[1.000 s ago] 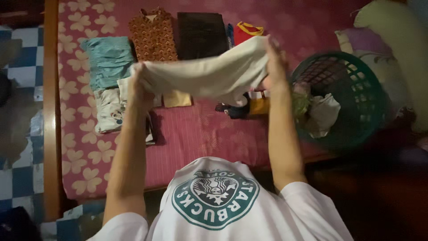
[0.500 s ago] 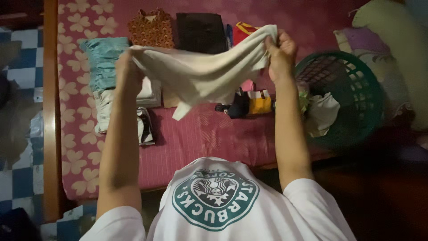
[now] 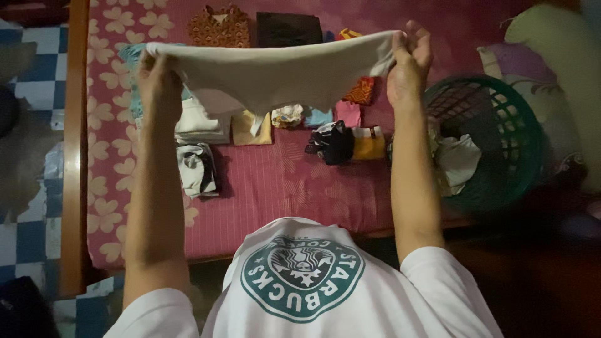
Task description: The person takes clothes from a green laundry basket and folds them on a bed, arranging folded items in piles by type. They fold small garments, a dark bra, white shirts and other clothing pieces, smoothing and stacking each folded item on the bed.
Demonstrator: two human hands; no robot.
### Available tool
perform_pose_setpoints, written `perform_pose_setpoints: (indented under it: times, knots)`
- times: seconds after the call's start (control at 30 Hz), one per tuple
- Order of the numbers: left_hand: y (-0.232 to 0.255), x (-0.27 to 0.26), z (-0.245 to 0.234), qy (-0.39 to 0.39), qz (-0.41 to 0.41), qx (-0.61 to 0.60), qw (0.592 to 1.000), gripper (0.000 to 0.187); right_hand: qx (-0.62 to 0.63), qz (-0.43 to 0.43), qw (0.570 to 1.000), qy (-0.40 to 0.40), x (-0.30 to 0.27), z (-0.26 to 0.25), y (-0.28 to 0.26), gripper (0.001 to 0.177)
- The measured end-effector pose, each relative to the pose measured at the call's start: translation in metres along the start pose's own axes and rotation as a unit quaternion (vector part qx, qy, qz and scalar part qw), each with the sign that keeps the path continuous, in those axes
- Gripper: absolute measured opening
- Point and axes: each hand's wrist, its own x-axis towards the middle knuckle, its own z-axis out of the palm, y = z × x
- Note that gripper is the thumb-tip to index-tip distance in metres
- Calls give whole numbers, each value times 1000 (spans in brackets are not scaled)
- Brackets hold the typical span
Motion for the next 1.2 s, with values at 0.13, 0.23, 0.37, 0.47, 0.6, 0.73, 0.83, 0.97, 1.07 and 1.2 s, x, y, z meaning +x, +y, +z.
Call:
perform_pose_setpoints:
  times: [0.13,0.23,0.37,0.47,0.6,0.73,0.83,0.97,1.07,1.2]
  knots:
    - [14,6,4,-23,16,57,998,24,54,-18,996,-69,0,3,-8,51]
    - [19,12,2,-77,99,141,982,26,31,-43,997,-55,0,6,-10,44]
    - [20,22,5,26,132,275,952,31,-26,-55,998,-11,4,3,-10,31]
    - [23,20,10,21,152,251,956,39,-21,-40,999,3,0,-2,-10,30]
    - [24,10,19,-11,203,265,943,40,14,-23,1000,-13,-7,-10,-11,31]
    - [27,6,24,-12,227,306,924,33,9,-6,999,51,-14,-15,-6,20]
    - [35,5,30,-37,297,321,898,30,-73,-52,993,79,-17,-21,-3,17]
    - [45,-15,29,-50,246,247,936,33,-19,-86,995,40,-37,-41,-2,17]
    - [39,-48,12,-60,215,274,936,27,51,-58,997,0,-70,-62,6,25]
    - [14,-103,-23,-7,115,236,965,30,36,11,999,-21,-125,-100,24,29]
